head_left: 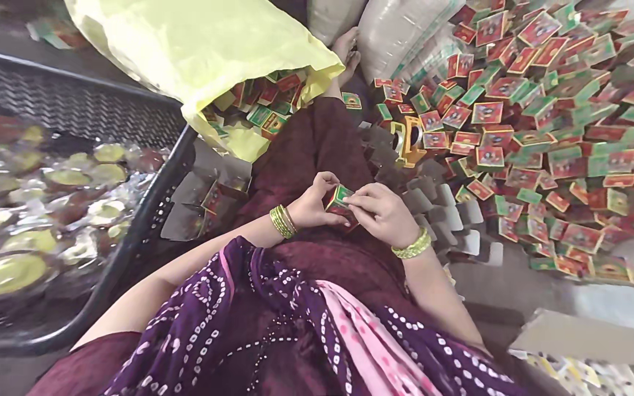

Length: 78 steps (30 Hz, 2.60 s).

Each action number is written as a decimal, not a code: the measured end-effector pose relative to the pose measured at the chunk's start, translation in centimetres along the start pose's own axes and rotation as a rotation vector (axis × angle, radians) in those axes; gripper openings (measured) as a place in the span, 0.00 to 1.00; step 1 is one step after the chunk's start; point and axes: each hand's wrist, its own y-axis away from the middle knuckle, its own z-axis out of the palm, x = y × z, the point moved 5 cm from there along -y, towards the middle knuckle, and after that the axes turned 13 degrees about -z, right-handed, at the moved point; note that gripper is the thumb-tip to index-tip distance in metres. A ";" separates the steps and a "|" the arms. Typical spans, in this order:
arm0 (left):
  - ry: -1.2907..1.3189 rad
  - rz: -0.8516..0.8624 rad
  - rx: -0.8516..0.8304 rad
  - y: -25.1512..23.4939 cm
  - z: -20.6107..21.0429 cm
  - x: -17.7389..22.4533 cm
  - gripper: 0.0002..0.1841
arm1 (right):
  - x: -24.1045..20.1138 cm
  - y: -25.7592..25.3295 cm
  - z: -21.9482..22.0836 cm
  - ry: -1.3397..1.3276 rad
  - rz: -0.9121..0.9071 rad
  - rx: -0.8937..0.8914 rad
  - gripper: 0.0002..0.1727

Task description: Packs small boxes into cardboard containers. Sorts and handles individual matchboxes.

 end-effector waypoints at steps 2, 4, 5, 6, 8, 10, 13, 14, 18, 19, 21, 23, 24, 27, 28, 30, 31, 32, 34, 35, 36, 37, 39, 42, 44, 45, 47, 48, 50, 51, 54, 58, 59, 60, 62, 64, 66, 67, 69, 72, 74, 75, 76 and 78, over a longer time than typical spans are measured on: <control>0.025 -0.022 0.010 0.0 -0.1 -0.3 0.53 | -0.4 0.1 0.4 0.014 -0.012 -0.036 0.18; 0.076 -0.052 0.030 -0.1 -0.2 -0.6 0.51 | -0.7 0.5 1.2 0.060 -0.024 -0.003 0.18; 0.102 -0.060 0.044 -0.1 -0.2 -0.8 0.49 | -0.9 0.8 1.6 0.120 -0.023 0.030 0.18; 0.110 -0.073 0.056 -0.2 -0.2 -1.0 0.47 | -1.1 1.2 2.0 0.187 -0.019 0.066 0.18; 0.109 -0.098 0.036 -0.2 0.0 -1.1 0.39 | -1.3 2.0 2.5 0.217 0.012 0.123 0.17; 0.095 -0.099 -0.021 -0.2 0.3 -0.8 0.30 | -0.6 2.9 2.1 0.039 0.105 0.166 0.18; 0.163 -0.136 -0.065 -0.1 0.4 -0.6 0.25 | 2.2 3.5 -0.3 -0.281 0.299 0.276 0.19; 0.209 -0.160 -0.050 -0.1 0.2 -0.7 0.24 | 3.9 3.8 -1.6 -0.244 0.386 0.316 0.17; 0.274 -0.170 0.041 -0.4 -0.5 -1.2 0.18 | 13.8 5.7 -6.5 -0.005 0.844 0.363 0.14; 0.254 -0.165 0.056 -0.5 -0.7 -1.2 0.17 | 16.5 6.2 -7.1 0.021 0.937 0.339 0.15; 0.236 -0.149 0.068 -0.7 -0.9 -1.3 0.17 | 21.9 7.4 -7.4 0.069 1.068 0.237 0.18; 0.213 -0.131 0.071 -0.9 -1.1 -1.2 0.18 | 26.3 8.2 -6.7 0.100 1.132 0.120 0.22; 0.205 -0.124 0.074 -1.0 -1.2 -1.2 0.18 | 28.3 8.5 -6.0 0.097 1.141 0.075 0.23; 0.197 -0.126 0.074 -1.3 -1.4 -1.3 0.17 | 31.8 8.6 -4.7 0.101 1.138 -0.034 0.27; 0.199 -0.127 0.071 -1.5 -1.4 -1.3 0.17 | 32.3 8.4 -4.4 0.101 1.158 -0.081 0.27; 0.209 -0.120 0.068 -1.8 -1.4 -1.4 0.17 | 32.4 7.5 -4.1 0.112 1.197 -0.160 0.28; 0.222 -0.123 0.068 -1.9 -1.3 -1.6 0.16 | 32.5 7.2 -4.1 0.123 1.211 -0.188 0.27; 0.234 -0.131 0.066 -2.0 -1.3 -1.7 0.16 | 32.5 6.9 -4.0 0.133 1.214 -0.205 0.26; 0.252 -0.134 0.059 -2.2 -1.3 -1.8 0.16 | 32.7 6.6 -3.8 0.125 1.223 -0.217 0.24; 0.259 -0.132 0.057 -2.2 -1.3 -1.9 0.16 | 32.9 6.6 -3.8 0.121 1.238 -0.204 0.23; 0.264 -0.135 0.054 -2.3 -1.4 -2.0 0.16 | 33.4 6.8 -3.7 0.115 1.268 -0.167 0.24; 0.264 -0.137 0.053 -2.3 -1.4 -2.1 0.17 | 33.7 7.2 -3.5 0.100 1.294 -0.121 0.25; 0.259 -0.129 0.053 -2.3 -1.4 -2.2 0.17 | 34.2 7.8 -3.4 0.094 1.336 -0.073 0.27; 0.238 -0.117 0.054 -2.3 -1.4 -2.0 0.17 | 33.3 7.7 -4.0 0.025 1.405 0.018 0.28; 0.227 -0.116 0.061 -2.2 -1.5 -1.9 0.17 | 32.7 7.9 -4.3 -0.098 1.442 0.201 0.31; 0.223 -0.121 0.064 -2.2 -1.5 -1.8 0.17 | 32.0 8.0 -4.7 -0.140 1.452 0.257 0.32; 0.204 -0.130 0.068 -2.1 -1.6 -1.7 0.17 | 31.0 8.4 -5.2 -0.151 1.437 0.255 0.28; 0.201 -0.129 0.069 -2.1 -1.6 -1.7 0.17 | 30.4 8.4 -5.5 -0.123 1.438 0.158 0.27; 0.209 -0.124 0.073 -2.1 -1.5 -1.7 0.17 | 28.8 8.0 -5.4 -0.080 1.421 -0.026 0.27; 0.211 -0.121 0.073 -2.0 -1.5 -1.7 0.17 | 28.2 8.0 -5.1 -0.067 1.434 -0.051 0.27; 0.209 -0.109 0.076 -1.9 -1.5 -1.5 0.17 | 27.7 8.4 -4.3 -0.068 1.503 0.006 0.32; 0.199 -0.103 0.094 -1.7 -1.6 -1.3 0.17 | 28.0 9.2 -3.8 -0.008 1.508 -0.028 0.35; 0.196 -0.110 0.098 -1.7 -1.6 -1.3 0.17 | 27.7 9.0 -3.9 0.016 1.510 -0.050 0.35; 0.195 -0.113 0.102 -1.7 -1.7 -1.2 0.17 | 27.4 8.8 -3.9 0.032 1.510 -0.081 0.35; 0.192 -0.113 0.108 -1.7 -1.7 -1.2 0.17 | 27.7 8.9 -3.7 0.049 1.504 -0.120 0.35; 0.194 -0.105 0.105 -1.6 -1.7 -1.1 0.17 | 28.1 8.9 -3.4 0.089 1.503 -0.159 0.36; 0.198 -0.095 0.098 -1.7 -1.6 -1.2 0.17 | 28.0 8.2 -3.2 0.175 1.499 -0.249 0.35; 0.200 -0.092 0.096 -1.7 -1.6 -1.3 0.17 | 27.6 7.8 -3.3 0.221 1.496 -0.255 0.34; 0.200 -0.097 0.093 -1.7 -1.6 -1.4 0.17 | 26.3 7.2 -3.4 0.309 1.510 -0.206 0.30; 0.192 -0.106 0.106 -1.6 -1.6 -1.3 0.18 | 25.0 6.8 -3.8 0.351 1.499 -0.179 0.27; 0.214 -0.077 0.126 -1.7 -1.7 -1.3 0.18 | 23.7 5.8 -4.9 0.263 1.383 -0.021 0.22; 0.226 -0.056 0.143 -1.7 -1.8 -1.3 0.17 | 22.9 5.2 -5.2 0.169 1.276 0.116 0.18; 0.229 -0.041 0.159 -1.6 -1.8 -1.4 0.17 | 21.7 4.5 -5.2 0.046 1.164 0.266 0.14; 0.203 -0.051 0.199 -1.7 -1.9 -1.7 0.18 | 17.6 2.4 -4.9 -0.243 0.961 0.509 0.13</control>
